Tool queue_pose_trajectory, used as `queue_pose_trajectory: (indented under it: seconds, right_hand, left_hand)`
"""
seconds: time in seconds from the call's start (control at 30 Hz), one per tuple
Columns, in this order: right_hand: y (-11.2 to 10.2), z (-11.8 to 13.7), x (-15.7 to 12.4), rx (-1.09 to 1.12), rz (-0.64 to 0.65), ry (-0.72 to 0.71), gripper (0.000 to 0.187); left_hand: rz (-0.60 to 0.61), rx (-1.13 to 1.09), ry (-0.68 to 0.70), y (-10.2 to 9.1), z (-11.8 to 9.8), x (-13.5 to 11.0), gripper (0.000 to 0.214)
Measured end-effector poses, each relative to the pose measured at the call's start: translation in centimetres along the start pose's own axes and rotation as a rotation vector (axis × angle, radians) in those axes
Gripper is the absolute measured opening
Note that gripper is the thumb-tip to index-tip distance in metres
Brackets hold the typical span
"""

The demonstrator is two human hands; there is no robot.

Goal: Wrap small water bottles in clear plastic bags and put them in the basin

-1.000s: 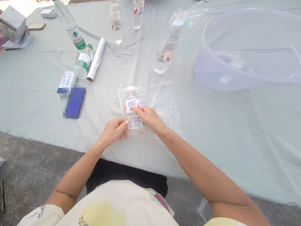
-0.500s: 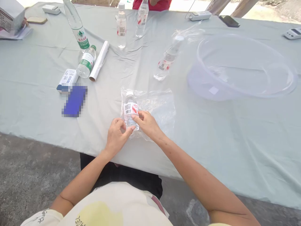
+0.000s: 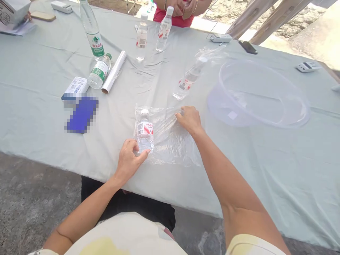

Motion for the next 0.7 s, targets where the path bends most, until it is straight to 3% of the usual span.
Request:
queue_pose_trajectory:
  seconds: [0.07, 0.13, 0.23, 0.37, 0.43, 0.57, 0.7]
  right_hand:
    - [-1.0, 0.2, 1.5, 0.001, -0.11, -0.055, 0.042]
    - [-0.9, 2.3, 2.3, 0.056, -0.121, -0.221, 0.038]
    - [1.2, 6.5, 3.2, 0.077, 0.075, -0.408, 0.031]
    - [4.0, 10.3, 5.0, 0.044, 0.389, -0.403, 0.014]
    - [4.6, 11.3, 5.9, 0.06, 0.482, -0.399, 0.007]
    - [4.3, 12.4, 7.2, 0.143, 0.371, -0.475, 0.006]
    - [4.4, 11.6, 7.2, 0.213, 0.295, -0.5, 0.009]
  left_hand:
    - [0.016, 0.003, -0.012, 0.0, 0.0, -0.1, 0.033]
    - [0.021, 0.004, -0.021, 0.1, 0.0, -0.1, 0.032]
    - [0.019, 0.001, -0.019, 0.1, -0.1, -0.1, 0.032]
    - [0.017, 0.025, -0.025, 0.1, -0.2, -0.1, 0.031]
    - [0.023, 0.033, -0.037, 0.1, -0.1, -0.1, 0.031]
    - [0.026, 0.028, -0.05, 0.2, 0.0, -0.2, 0.031]
    - [-0.008, 0.046, -0.039, 0.0, -0.2, -0.2, 0.032]
Point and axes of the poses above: each hand's wrist, its own x-axis towards the middle knuckle, its own y-axis out of the palm, z = x × y, the point moved 6 cm from there along x, towards the middle knuckle, and after that the axes turned 8 degrees about -y, right-handed, at the moved point
